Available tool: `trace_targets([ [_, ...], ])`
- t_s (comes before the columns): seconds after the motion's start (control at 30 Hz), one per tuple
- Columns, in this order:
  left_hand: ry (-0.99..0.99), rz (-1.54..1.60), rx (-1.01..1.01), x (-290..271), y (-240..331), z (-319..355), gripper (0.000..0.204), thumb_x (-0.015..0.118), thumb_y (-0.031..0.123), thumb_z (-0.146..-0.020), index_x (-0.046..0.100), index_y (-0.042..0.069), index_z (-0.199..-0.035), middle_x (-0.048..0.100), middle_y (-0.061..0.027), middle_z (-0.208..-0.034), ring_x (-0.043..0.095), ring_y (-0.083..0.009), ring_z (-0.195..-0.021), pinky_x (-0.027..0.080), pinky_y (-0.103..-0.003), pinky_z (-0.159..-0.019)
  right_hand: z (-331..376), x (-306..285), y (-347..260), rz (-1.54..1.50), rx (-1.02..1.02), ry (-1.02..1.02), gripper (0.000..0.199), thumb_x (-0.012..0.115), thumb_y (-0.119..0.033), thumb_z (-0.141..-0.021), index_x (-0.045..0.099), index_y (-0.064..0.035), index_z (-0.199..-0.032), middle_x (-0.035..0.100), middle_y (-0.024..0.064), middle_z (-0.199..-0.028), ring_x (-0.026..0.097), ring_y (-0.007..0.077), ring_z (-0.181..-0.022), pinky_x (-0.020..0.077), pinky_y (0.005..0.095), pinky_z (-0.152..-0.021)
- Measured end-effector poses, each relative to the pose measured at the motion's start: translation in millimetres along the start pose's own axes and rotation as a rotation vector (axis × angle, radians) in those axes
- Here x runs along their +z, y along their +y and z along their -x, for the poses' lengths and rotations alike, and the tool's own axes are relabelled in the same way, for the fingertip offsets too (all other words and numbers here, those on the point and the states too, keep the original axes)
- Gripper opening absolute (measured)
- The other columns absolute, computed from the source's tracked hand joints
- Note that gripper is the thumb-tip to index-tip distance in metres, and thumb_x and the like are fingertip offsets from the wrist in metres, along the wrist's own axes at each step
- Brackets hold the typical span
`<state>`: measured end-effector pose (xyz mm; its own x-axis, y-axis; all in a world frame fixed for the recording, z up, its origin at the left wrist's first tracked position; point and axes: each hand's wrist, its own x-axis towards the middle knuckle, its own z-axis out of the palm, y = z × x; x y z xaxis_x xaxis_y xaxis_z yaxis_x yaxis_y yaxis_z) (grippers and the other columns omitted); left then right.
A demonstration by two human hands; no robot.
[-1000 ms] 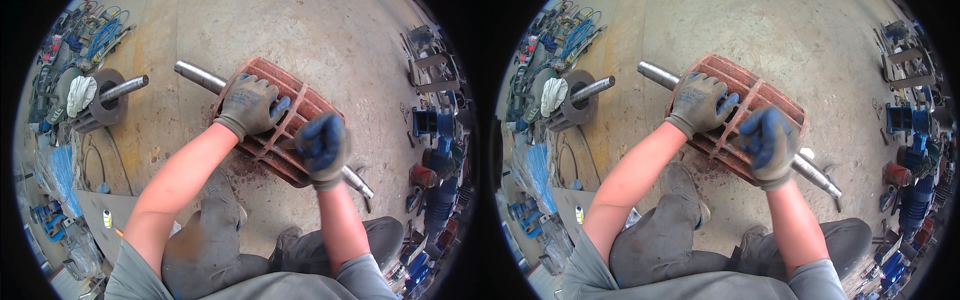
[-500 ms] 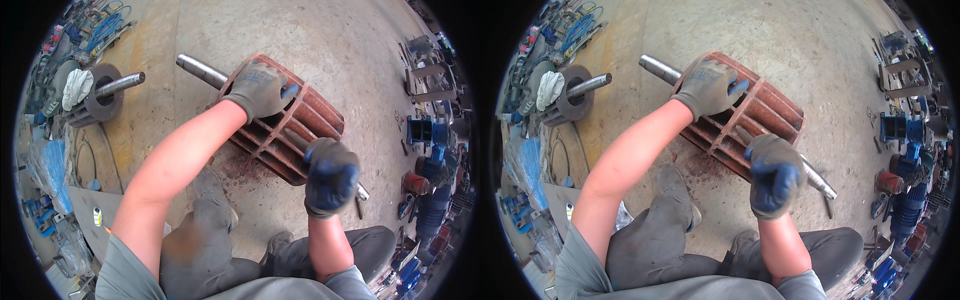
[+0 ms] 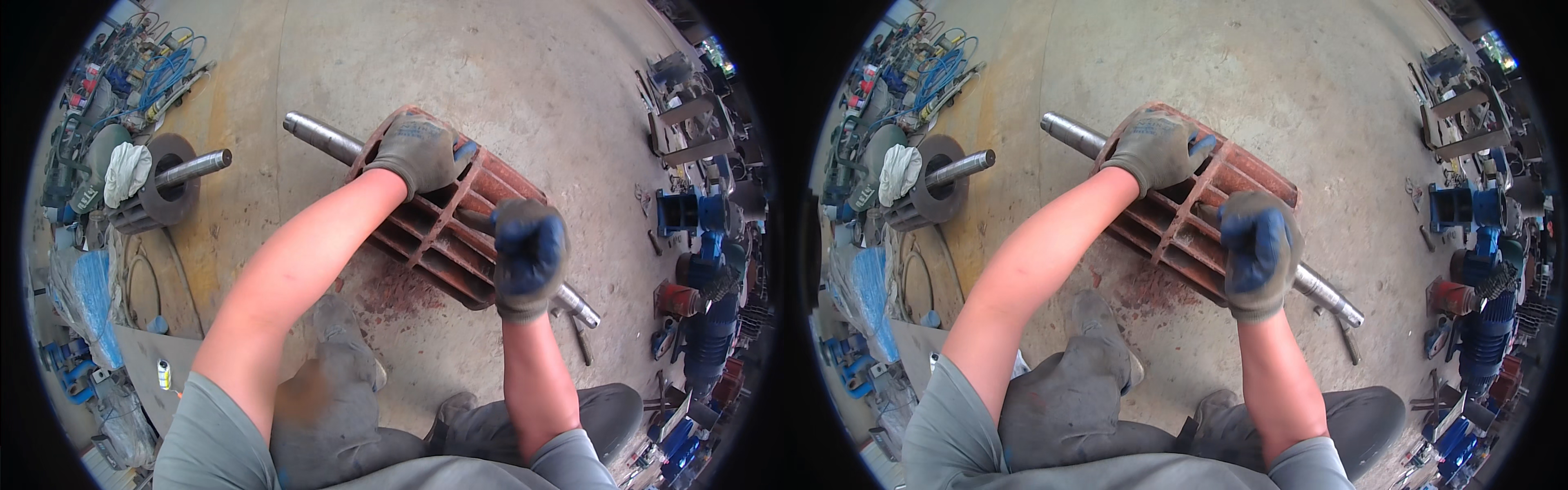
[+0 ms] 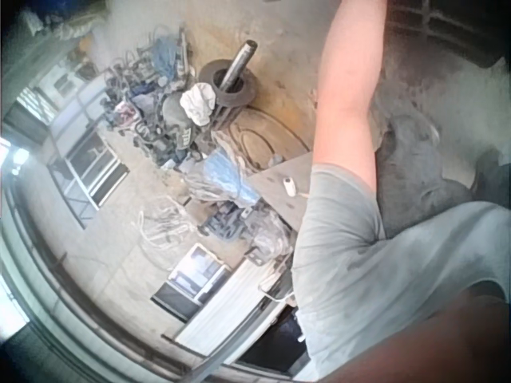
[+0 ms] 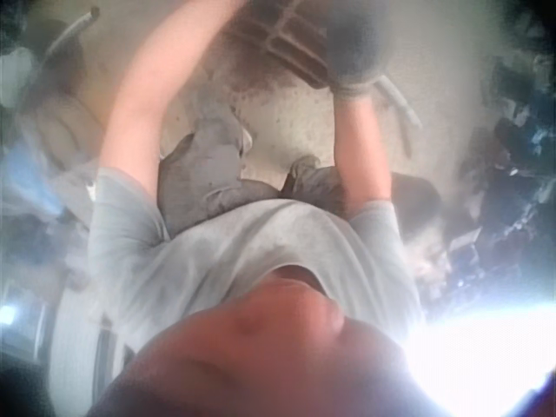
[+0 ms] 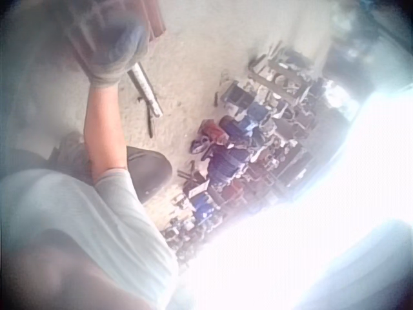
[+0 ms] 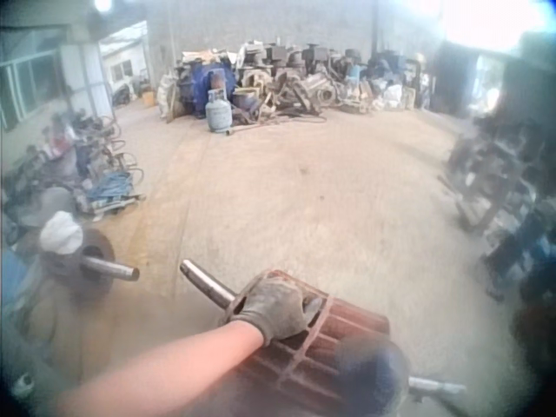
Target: The person sits on the workshop floor and uses a chisel to scrape rust and debris from the slots of a motor rotor. The person rotates the rotor to access different sections while continuing to scrape the surface.
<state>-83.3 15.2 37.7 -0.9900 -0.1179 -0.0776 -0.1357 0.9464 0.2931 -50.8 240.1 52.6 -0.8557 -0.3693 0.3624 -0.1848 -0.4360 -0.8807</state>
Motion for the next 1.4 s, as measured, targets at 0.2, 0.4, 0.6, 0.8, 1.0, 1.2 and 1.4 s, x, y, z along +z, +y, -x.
trace_targets([
  [0.2, -0.015, 0.016, -0.04, 0.3, 0.7, -10.8, 0.055, 0.055, 0.052, -0.111, 0.085, 0.006, -0.108, 0.083, -0.0201, -0.111, 0.078, -0.0377, -0.11, 0.055, -0.048, -0.107, -8.3, -6.9, 1.8, 0.001, 0.095, 0.015, 0.049, 0.052, -0.04, -0.115, 0.064, -0.0013, -0.087, 0.062, 0.0117, -0.083, 0.058, 0.0278, -0.082, 0.0494, 0.0463, -0.085],
  [0.4, -0.029, 0.029, -0.041, -4.5, 3.2, -11.2, 0.055, 0.055, 0.051, -0.112, 0.085, 0.006, -0.105, 0.084, -0.0193, -0.105, 0.079, -0.0385, -0.105, 0.056, -0.049, -0.103, -21.9, -7.7, 1.3, -0.03, -0.029, -0.073, 0.051, 0.051, -0.038, -0.116, 0.063, -0.0007, -0.083, 0.059, 0.01, -0.077, 0.055, 0.0249, -0.075, 0.0472, 0.0426, -0.078],
  [0.6, 0.002, 0.004, -0.032, -1.6, 1.9, -9.2, 0.055, 0.055, 0.05, -0.111, 0.084, 0.005, -0.102, 0.083, -0.0208, -0.103, 0.079, -0.0387, -0.101, 0.057, -0.05, -0.101, -23.6, -4.9, -1.6, 0.027, -0.189, -0.146, 0.054, 0.052, -0.04, -0.115, 0.064, 0.0009, -0.081, 0.063, 0.0124, -0.08, 0.055, 0.025, -0.072, 0.0463, 0.0415, -0.075],
  [0.8, 0.023, 0.023, -0.021, 1.0, 0.1, -10.0, 0.052, 0.058, 0.05, -0.11, 0.084, 0.005, -0.103, 0.083, -0.021, -0.103, 0.078, -0.0387, -0.103, 0.057, -0.05, -0.1, -28.4, -6.0, -8.8, -0.048, 0.03, -0.002, 0.055, 0.046, -0.046, -0.12, 0.059, -0.0065, -0.083, 0.056, 0.0081, -0.076, 0.051, 0.0246, -0.071, 0.0516, 0.048, -0.086],
  [1.0, 0.049, 0.008, 0.005, -2.1, 0.8, 3.2, 0.049, 0.06, 0.048, -0.11, 0.083, 0.007, -0.099, 0.082, -0.021, -0.106, 0.077, -0.0391, -0.107, 0.055, -0.05, -0.104, -26.4, -5.5, -5.1, 0.044, 0.251, -0.027, 0.057, 0.049, -0.047, -0.118, 0.063, -0.0034, -0.085, 0.06, 0.0104, -0.078, 0.055, 0.0273, -0.073, 0.0516, 0.0472, -0.081],
  [1.2, 0.095, -0.015, 0.027, 3.4, -1.9, 13.4, 0.047, 0.06, 0.047, -0.11, 0.082, 0.007, -0.098, 0.082, -0.0198, -0.107, 0.076, -0.0382, -0.108, 0.054, -0.049, -0.106, -26.1, 0.1, -8.1, 0.047, -0.094, -0.228, 0.058, 0.045, -0.036, -0.115, 0.066, 0.0016, -0.077, 0.065, 0.0129, -0.072, 0.058, 0.0235, -0.064, 0.0484, 0.0336, -0.067],
  [1.4, 0.094, 0.032, 0.017, 6.9, -4.6, 11.9, 0.048, 0.061, 0.049, -0.109, 0.082, 0.007, -0.096, 0.083, -0.0184, -0.102, 0.078, -0.0373, -0.1, 0.056, -0.049, -0.1, -27.7, -1.5, -10.2, -0.004, 0.07, -0.13, 0.057, 0.043, -0.035, -0.115, 0.067, 0.0024, -0.081, 0.068, 0.0126, -0.076, 0.06, 0.0172, -0.063, 0.0469, 0.0317, -0.061],
])
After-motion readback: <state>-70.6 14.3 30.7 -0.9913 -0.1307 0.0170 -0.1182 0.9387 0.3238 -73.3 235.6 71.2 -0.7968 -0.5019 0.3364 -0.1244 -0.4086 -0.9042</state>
